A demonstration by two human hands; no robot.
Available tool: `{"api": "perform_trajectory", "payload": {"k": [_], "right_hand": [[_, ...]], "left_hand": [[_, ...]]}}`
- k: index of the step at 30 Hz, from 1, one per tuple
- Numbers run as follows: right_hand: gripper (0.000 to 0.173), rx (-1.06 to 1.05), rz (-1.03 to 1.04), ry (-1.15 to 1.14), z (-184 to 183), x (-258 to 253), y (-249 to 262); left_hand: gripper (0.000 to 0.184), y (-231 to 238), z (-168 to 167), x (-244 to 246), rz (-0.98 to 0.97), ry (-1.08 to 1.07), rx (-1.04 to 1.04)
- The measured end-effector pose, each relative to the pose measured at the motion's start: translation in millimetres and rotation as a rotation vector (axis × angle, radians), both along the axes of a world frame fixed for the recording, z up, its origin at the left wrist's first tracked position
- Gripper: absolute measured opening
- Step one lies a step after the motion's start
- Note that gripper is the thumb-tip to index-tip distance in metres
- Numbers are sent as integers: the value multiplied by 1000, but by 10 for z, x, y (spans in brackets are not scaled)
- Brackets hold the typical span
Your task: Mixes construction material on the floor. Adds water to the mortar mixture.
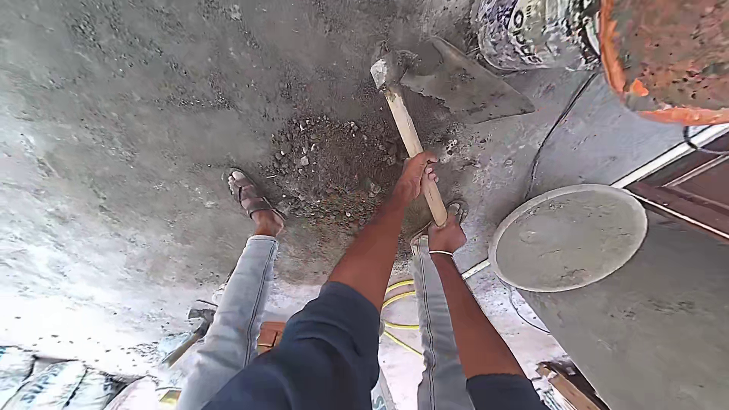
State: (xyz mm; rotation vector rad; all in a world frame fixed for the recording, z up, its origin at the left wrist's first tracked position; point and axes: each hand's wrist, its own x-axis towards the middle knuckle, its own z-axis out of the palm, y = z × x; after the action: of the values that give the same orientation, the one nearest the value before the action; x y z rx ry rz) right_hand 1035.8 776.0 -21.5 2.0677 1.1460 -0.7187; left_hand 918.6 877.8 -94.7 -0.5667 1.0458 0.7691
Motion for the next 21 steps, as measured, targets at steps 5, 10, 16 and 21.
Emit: {"api": "perform_trajectory", "payload": {"k": [5,10,16,21], "right_hand": [[47,55,-72,76,-468,523,-242],[41,-59,-274,242,-364,114,-660],[47,-174,-396,423,190,-769,-1251],[37,16,-362,418,819,-837,-1798]], "left_hand": [[29,-101,-309,608,-62,93,6],[23,-357,-227,388,-211,280,-77],[21,-996,160,-417,-373,387,-175],[31,-1550,864,-714,-289,236,-106]]}}
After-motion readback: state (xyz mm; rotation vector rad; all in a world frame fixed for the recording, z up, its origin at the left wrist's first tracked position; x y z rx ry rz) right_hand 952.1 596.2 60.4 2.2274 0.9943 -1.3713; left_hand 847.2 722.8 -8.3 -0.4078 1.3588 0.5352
